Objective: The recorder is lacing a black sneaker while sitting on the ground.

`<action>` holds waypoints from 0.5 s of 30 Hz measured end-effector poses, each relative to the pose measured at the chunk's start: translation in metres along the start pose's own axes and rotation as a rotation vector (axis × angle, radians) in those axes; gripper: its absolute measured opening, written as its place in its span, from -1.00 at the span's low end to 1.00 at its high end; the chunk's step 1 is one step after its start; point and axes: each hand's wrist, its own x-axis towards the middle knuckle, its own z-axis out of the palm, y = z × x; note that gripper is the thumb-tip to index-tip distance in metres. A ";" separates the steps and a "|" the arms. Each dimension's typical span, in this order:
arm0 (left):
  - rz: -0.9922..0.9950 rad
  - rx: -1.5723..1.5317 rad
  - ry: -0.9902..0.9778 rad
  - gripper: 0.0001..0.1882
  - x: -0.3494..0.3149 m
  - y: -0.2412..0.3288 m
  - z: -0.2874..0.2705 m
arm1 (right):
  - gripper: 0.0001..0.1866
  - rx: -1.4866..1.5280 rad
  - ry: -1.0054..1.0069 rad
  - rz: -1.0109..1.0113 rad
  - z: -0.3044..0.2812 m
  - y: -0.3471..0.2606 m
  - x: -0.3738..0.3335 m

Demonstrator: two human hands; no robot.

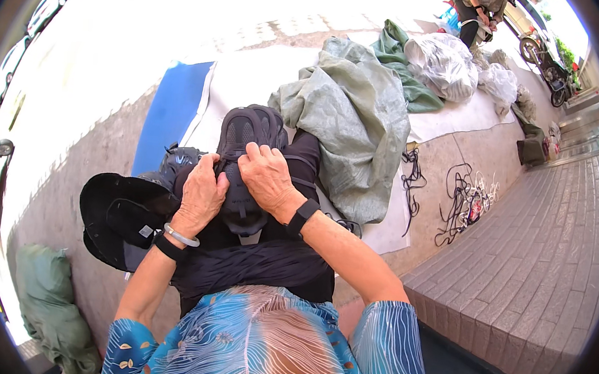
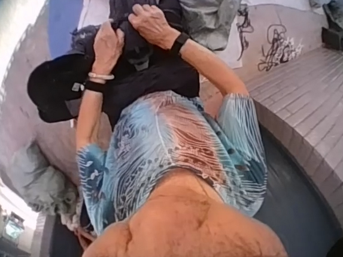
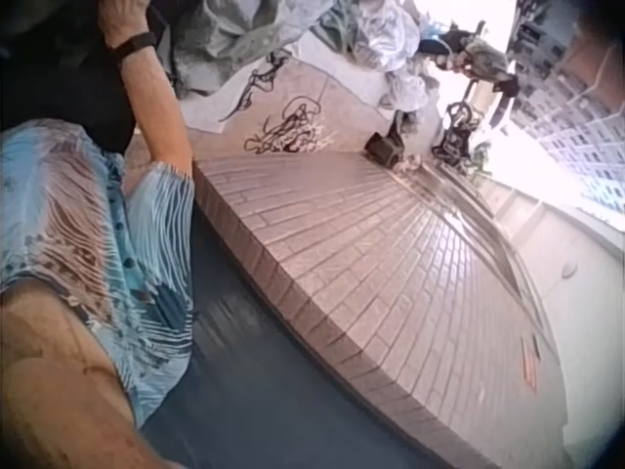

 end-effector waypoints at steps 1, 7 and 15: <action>0.009 0.011 0.016 -0.66 0.000 0.001 -0.002 | -0.90 -0.013 0.004 -0.043 0.000 0.001 0.002; -0.053 -0.005 0.021 -0.72 0.001 0.001 -0.005 | -0.90 0.048 0.050 -0.022 0.008 0.006 -0.002; -0.041 -0.104 0.021 -0.73 0.003 -0.006 0.003 | -0.95 -0.162 -0.104 -0.080 -0.007 -0.007 0.010</action>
